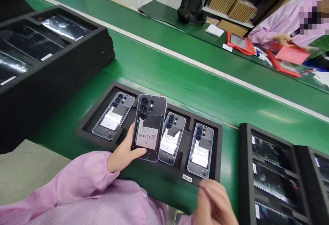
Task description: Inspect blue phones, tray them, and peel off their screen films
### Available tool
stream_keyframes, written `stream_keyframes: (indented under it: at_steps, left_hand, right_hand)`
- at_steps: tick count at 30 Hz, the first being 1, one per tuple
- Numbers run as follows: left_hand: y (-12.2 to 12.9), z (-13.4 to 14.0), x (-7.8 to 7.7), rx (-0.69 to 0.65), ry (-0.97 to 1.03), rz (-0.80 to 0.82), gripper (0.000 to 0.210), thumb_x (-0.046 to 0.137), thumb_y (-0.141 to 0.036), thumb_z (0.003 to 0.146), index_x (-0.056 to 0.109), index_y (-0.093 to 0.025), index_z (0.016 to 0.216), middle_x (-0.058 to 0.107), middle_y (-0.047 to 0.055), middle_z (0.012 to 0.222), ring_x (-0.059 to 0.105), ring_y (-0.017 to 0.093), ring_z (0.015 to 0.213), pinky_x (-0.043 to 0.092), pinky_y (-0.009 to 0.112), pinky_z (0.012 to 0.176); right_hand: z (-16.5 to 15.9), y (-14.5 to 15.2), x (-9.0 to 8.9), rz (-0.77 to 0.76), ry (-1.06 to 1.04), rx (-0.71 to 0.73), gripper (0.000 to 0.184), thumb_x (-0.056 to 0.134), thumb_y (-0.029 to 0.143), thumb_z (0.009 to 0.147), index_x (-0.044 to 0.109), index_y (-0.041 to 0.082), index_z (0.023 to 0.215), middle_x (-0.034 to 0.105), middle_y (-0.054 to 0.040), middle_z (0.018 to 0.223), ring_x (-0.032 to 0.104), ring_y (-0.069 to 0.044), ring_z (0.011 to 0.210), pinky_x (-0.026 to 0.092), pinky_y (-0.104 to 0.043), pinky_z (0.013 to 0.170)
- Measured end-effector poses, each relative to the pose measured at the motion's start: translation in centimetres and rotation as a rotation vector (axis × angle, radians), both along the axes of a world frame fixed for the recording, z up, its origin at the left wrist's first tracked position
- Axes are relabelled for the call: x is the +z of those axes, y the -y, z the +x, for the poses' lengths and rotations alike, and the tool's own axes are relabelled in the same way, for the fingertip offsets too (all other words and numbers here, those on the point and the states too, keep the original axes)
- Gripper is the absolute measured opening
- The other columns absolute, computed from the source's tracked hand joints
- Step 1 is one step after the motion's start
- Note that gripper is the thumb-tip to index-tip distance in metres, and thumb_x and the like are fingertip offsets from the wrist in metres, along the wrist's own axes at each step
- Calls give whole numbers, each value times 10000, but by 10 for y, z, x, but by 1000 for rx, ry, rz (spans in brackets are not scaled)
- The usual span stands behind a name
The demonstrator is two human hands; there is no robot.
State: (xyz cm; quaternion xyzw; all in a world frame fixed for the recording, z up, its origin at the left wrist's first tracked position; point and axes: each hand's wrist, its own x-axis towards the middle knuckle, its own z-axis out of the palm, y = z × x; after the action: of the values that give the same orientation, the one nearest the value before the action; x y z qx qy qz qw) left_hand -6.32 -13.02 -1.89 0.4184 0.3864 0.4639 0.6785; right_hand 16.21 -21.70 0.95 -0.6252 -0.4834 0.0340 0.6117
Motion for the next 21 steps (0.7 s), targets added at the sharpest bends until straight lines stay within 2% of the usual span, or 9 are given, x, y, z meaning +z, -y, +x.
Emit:
stream_keyframes:
  at_steps: [1,3,6,8,11,15,21]
  left_hand:
    - [0,-1,0,-8,-5,5,874,601,-151,760,107,-219,1479,461,115,1435,463,271,1324,358,420,1143]
    - [-1,-2,-1,-13,-3,11,861,577,-139,760,102,-210,1476,439,121,1456,447,265,1340,346,409,1151]
    - [0,-2,-3,-9,-1,22,840,537,-124,754,93,-197,1464,410,133,1477,442,254,1344,336,398,1156]
    - [1,-2,-3,-7,0,30,827,518,-127,753,88,-187,1456,393,137,1486,421,252,1359,317,398,1166]
    - [0,-1,-3,-15,10,37,820,501,-137,762,62,-174,1452,362,148,1505,384,251,1385,288,397,1180]
    - [0,-2,-3,-24,45,49,834,517,-137,759,51,-176,1450,374,155,1492,373,269,1390,304,408,1168]
    - [2,-2,-5,-38,94,56,844,572,-132,764,69,-201,1438,427,148,1444,428,269,1344,339,426,1138]
  right_hand:
    - [-13,-8,0,23,-29,35,173,782,175,779,704,147,931,660,-40,800,622,-166,702,519,-303,614]
    - [-37,-23,-1,-33,-50,151,233,750,111,789,716,163,1013,666,-34,777,623,-161,670,522,-300,591]
    - [-60,-37,-2,-125,24,365,210,703,49,806,722,196,954,678,-29,810,630,-162,723,527,-300,624]
    - [-66,-41,-3,-144,57,450,198,681,28,814,707,202,905,679,-24,816,629,-168,757,522,-305,644]
    - [-70,-43,-5,-183,61,480,184,658,33,833,690,201,902,675,-31,828,626,-182,800,516,-329,678]
    - [-73,-44,-10,-227,54,404,122,681,98,837,707,212,872,628,-59,993,596,-188,931,499,-335,737]
    - [-73,-44,-18,-262,-172,495,113,658,105,856,701,210,863,593,-56,1009,592,-155,947,505,-282,746]
